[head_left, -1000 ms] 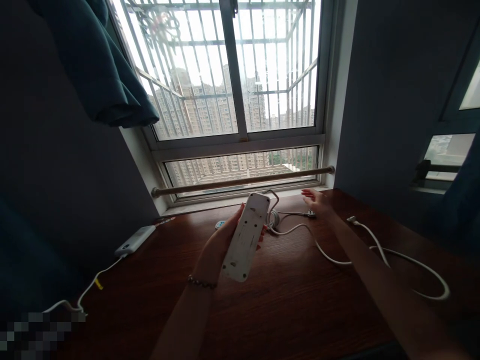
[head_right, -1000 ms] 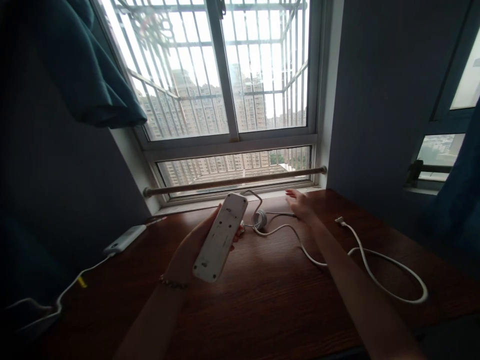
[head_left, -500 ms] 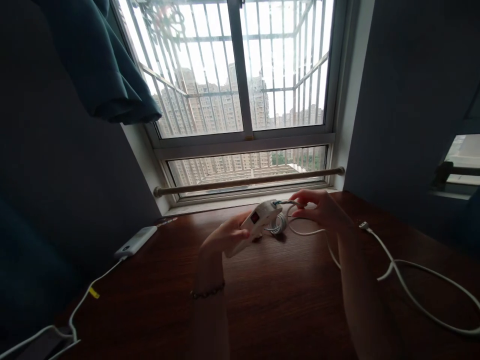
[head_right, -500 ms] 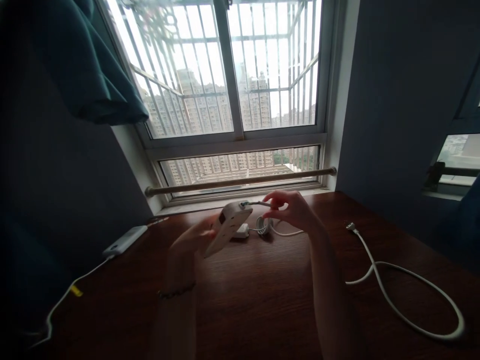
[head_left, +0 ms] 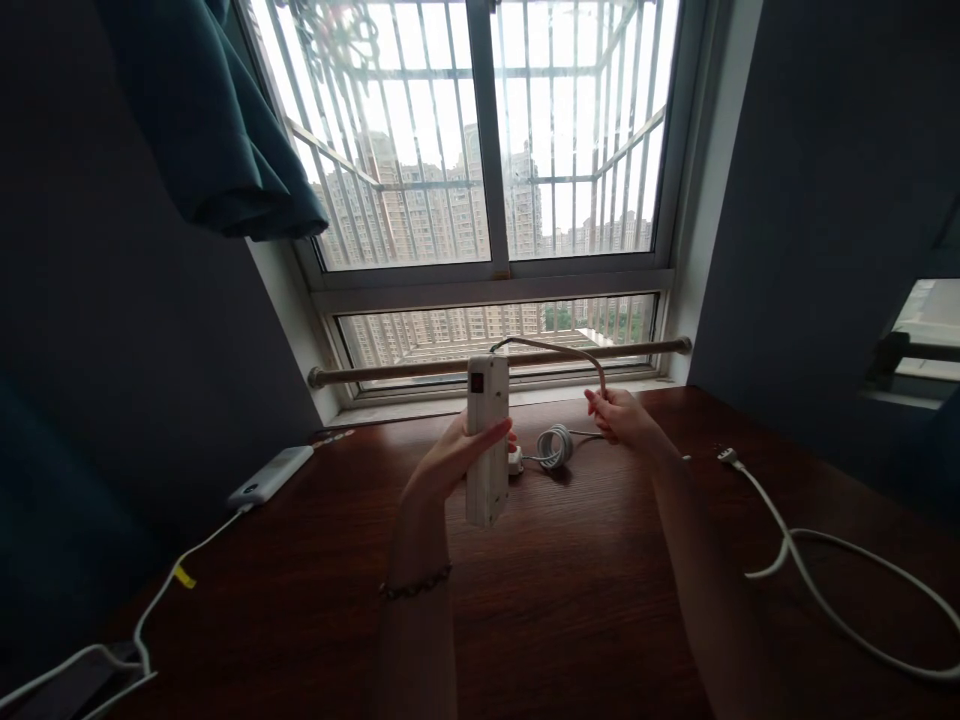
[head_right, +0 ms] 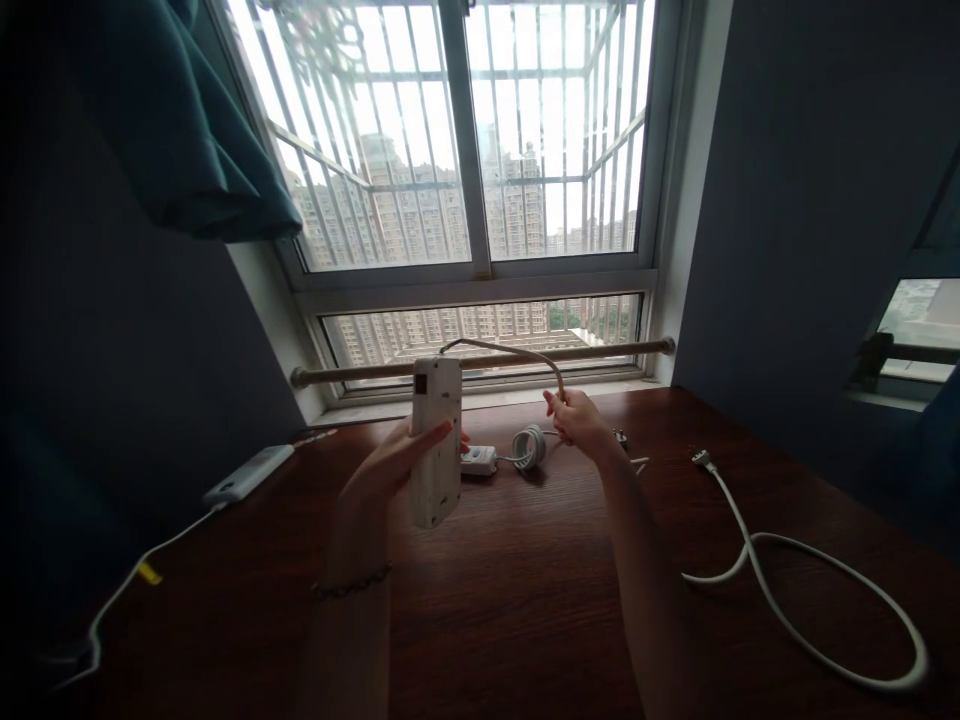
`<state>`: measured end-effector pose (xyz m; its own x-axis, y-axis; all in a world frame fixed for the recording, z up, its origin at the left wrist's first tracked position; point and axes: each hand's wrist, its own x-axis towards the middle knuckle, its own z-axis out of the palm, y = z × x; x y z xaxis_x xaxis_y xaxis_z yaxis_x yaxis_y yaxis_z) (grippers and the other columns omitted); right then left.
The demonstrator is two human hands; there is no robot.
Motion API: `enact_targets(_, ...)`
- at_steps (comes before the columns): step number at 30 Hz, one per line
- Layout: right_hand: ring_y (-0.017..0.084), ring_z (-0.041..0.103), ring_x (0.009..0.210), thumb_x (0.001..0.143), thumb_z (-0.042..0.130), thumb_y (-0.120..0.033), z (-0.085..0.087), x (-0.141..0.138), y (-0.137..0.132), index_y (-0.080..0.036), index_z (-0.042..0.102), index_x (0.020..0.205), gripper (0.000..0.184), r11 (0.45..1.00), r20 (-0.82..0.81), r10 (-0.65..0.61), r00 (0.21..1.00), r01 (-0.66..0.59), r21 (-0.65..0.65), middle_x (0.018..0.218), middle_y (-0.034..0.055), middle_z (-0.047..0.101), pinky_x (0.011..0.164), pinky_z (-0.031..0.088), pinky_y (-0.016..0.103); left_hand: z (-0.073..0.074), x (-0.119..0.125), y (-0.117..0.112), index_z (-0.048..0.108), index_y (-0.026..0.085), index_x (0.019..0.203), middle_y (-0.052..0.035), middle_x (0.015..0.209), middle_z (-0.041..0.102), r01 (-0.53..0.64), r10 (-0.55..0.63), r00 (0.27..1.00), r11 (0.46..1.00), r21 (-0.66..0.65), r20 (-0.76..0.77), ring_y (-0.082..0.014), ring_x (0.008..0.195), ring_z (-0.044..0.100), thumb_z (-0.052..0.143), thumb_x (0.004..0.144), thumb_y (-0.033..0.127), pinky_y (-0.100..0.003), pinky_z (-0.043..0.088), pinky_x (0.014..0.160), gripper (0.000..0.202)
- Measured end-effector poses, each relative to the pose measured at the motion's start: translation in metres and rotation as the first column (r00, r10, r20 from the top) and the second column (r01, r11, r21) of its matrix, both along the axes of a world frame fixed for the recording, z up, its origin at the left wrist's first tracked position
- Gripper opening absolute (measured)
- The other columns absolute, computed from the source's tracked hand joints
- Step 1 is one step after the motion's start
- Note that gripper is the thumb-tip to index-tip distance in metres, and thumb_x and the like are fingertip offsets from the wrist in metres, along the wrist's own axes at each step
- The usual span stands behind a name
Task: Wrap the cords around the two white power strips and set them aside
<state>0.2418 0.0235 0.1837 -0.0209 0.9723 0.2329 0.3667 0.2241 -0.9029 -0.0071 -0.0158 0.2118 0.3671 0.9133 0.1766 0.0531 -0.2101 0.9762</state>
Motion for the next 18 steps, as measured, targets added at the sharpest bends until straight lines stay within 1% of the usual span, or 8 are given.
enact_targets(2,0.007,0.039,0.039,0.074,0.051,-0.049,0.005,0.006,-0.014,-0.016,0.047,0.060,0.036,0.997,0.374,-0.057,0.926,0.071,-0.024,0.045,-0.0031,0.043,0.041,0.029,0.020,-0.004,0.003,0.008,0.046,0.014,0.093,-0.0032,0.075,0.054,-0.280,0.290,0.955,0.950,0.138,-0.059,-0.0152,0.067,0.054,0.064,0.062,0.047,-0.027,0.044,0.060,0.048)
enact_targets(4,0.011,0.050,0.053,0.068,0.060,-0.043,0.011,0.006,-0.030,-0.015,0.052,0.060,0.030,0.998,0.667,-0.031,0.744,0.064,-0.026,0.060,0.0030,0.056,0.048,0.034,0.022,-0.010,0.003,0.014,0.042,0.016,0.093,-0.0015,0.080,0.050,-0.442,0.464,0.884,0.869,0.224,-0.059,-0.0136,0.071,0.052,0.070,0.055,0.045,-0.025,0.043,0.061,0.055)
enact_targets(7,0.018,0.058,0.074,0.071,0.058,-0.039,0.019,-0.009,-0.051,-0.015,0.057,0.073,0.024,0.995,0.833,-0.090,0.546,0.075,0.058,0.084,0.0093,0.061,0.058,0.038,0.024,-0.018,0.001,0.018,0.041,0.016,0.090,-0.0018,0.087,0.045,-0.319,0.336,0.937,0.935,0.154,-0.100,-0.0132,0.077,0.050,0.075,0.050,0.037,-0.023,0.044,0.061,0.057)
enact_targets(9,0.021,0.059,0.079,0.080,0.047,-0.033,0.023,-0.025,-0.058,-0.014,0.058,0.082,0.022,0.974,0.852,-0.223,0.474,0.141,0.176,0.088,0.0122,0.061,0.062,0.039,0.026,-0.019,0.001,0.017,0.042,0.016,0.089,-0.0011,0.086,0.045,-0.162,0.170,0.982,0.983,0.090,-0.086,-0.0125,0.076,0.050,0.075,0.051,0.033,-0.023,0.044,0.060,0.053)
enact_targets(11,0.021,0.060,0.078,0.085,0.037,-0.026,0.023,-0.042,-0.058,-0.013,0.057,0.088,0.025,0.948,0.842,-0.311,0.442,0.201,0.245,0.086,0.0140,0.062,0.063,0.040,0.027,-0.017,0.003,0.016,0.043,0.016,0.088,-0.0006,0.084,0.048,-0.098,0.103,0.994,0.989,0.107,-0.039,-0.0122,0.075,0.050,0.074,0.052,0.030,-0.023,0.044,0.062,0.050)
enact_targets(13,0.021,0.061,0.077,0.086,0.031,-0.023,0.020,-0.056,-0.056,-0.013,0.058,0.089,0.029,0.960,0.851,-0.276,0.447,0.176,0.219,0.084,0.0143,0.063,0.062,0.040,0.027,-0.014,0.008,0.016,0.043,0.017,0.091,-0.0008,0.085,0.052,-0.116,0.118,0.993,0.973,0.198,0.002,-0.0131,0.076,0.052,0.073,0.054,0.031,-0.024,0.044,0.065,0.050)
enact_targets(15,0.021,0.061,0.076,0.085,0.033,-0.026,0.015,-0.066,-0.055,-0.014,0.060,0.086,0.030,0.989,0.878,-0.146,0.456,0.035,0.146,0.084,0.0133,0.063,0.060,0.039,0.026,-0.012,0.015,0.015,0.043,0.020,0.099,-0.0002,0.087,0.054,-0.193,0.203,0.979,0.928,0.319,0.001,-0.0139,0.077,0.054,0.071,0.057,0.035,-0.025,0.044,0.066,0.053)
enact_targets(18,0.020,0.061,0.075,0.081,0.042,-0.030,0.013,-0.071,-0.063,-0.016,0.062,0.083,0.024,0.972,0.904,-0.012,0.427,-0.207,0.111,0.084,0.0106,0.064,0.060,0.038,0.026,-0.011,0.024,0.011,0.040,0.027,0.111,0.0014,0.085,0.058,-0.277,0.395,0.902,0.837,0.471,-0.172,-0.0157,0.074,0.055,0.069,0.058,0.040,-0.025,0.042,0.064,0.062)
